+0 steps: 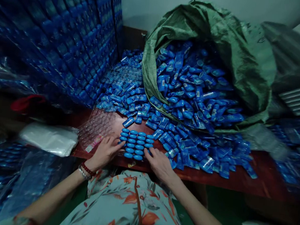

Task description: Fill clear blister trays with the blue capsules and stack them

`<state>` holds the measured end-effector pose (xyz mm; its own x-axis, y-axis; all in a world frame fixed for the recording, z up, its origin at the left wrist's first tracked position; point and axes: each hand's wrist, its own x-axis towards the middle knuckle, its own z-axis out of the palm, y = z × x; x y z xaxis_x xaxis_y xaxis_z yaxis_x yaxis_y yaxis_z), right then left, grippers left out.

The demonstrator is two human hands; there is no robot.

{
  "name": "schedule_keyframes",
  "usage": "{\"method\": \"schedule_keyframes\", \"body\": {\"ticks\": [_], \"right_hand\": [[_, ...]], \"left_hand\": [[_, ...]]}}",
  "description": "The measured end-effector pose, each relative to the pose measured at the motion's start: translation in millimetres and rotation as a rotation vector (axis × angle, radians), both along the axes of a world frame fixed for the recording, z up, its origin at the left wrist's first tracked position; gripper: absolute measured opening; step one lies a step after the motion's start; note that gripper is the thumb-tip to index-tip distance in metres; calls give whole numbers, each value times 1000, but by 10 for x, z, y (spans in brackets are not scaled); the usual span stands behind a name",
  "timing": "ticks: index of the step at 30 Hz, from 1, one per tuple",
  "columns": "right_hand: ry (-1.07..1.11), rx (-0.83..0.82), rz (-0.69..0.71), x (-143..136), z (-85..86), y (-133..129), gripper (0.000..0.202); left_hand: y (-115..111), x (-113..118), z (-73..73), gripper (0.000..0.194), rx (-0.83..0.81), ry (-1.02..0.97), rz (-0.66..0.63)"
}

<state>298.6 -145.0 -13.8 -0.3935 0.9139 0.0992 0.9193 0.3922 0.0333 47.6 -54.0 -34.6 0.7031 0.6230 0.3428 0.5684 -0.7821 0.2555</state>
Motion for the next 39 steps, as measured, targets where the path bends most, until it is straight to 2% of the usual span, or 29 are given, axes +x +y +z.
{"method": "schedule_keyframes", "body": {"ticks": [3, 5, 7, 9, 10, 12, 16, 19, 22, 24, 26, 27, 29, 33, 36, 39], "right_hand": [[141, 92, -163, 184, -31, -67, 35], [125, 47, -345, 347, 0, -31, 36], [2, -65, -519, 482, 46, 70, 32], [-146, -173, -619, 545, 71, 202, 30], [-205, -209, -634, 546, 69, 268, 31], [-279, -241, -616, 515, 43, 382, 36], [-220, -245, -538, 491, 3, 477, 45], [110, -128, -491, 553, 53, 377, 42], [595, 59, -460, 557, 120, 129, 33], [807, 125, -449, 485, 126, -70, 24], [891, 148, -406, 370, 76, -243, 18], [899, 144, -371, 308, 29, -307, 18], [857, 112, -287, 205, -95, -382, 26], [603, 95, -111, 140, -310, -366, 41], [429, 81, -7, 159, -290, -303, 40], [300, -63, 47, 151, -127, -225, 34]], "left_hand": [[123, 2, 63, 31, -121, -178, 135], [341, 87, 129, 33, -227, -261, 233], [633, 246, 198, 33, -300, -175, 273], [923, 458, 251, 31, -339, 120, 233], [1042, 573, 268, 30, -350, 260, 213], [1201, 795, 279, 31, -355, 417, 188], [1253, 1058, 246, 38, -328, 474, 168], [1225, 1005, 243, 39, -324, 481, 144], [1178, 760, 301, 38, -328, 415, 144], [1088, 531, 366, 32, -330, 186, 146], [921, 282, 436, 27, -315, -131, 143], [809, 158, 466, 26, -294, -250, 154], [549, -64, 505, 23, -235, -351, 227], [45, -305, 447, 24, -277, -289, 322], [-182, -278, 290, 32, -294, -313, 306], [-277, -168, 107, 26, -270, -301, 237]]}}
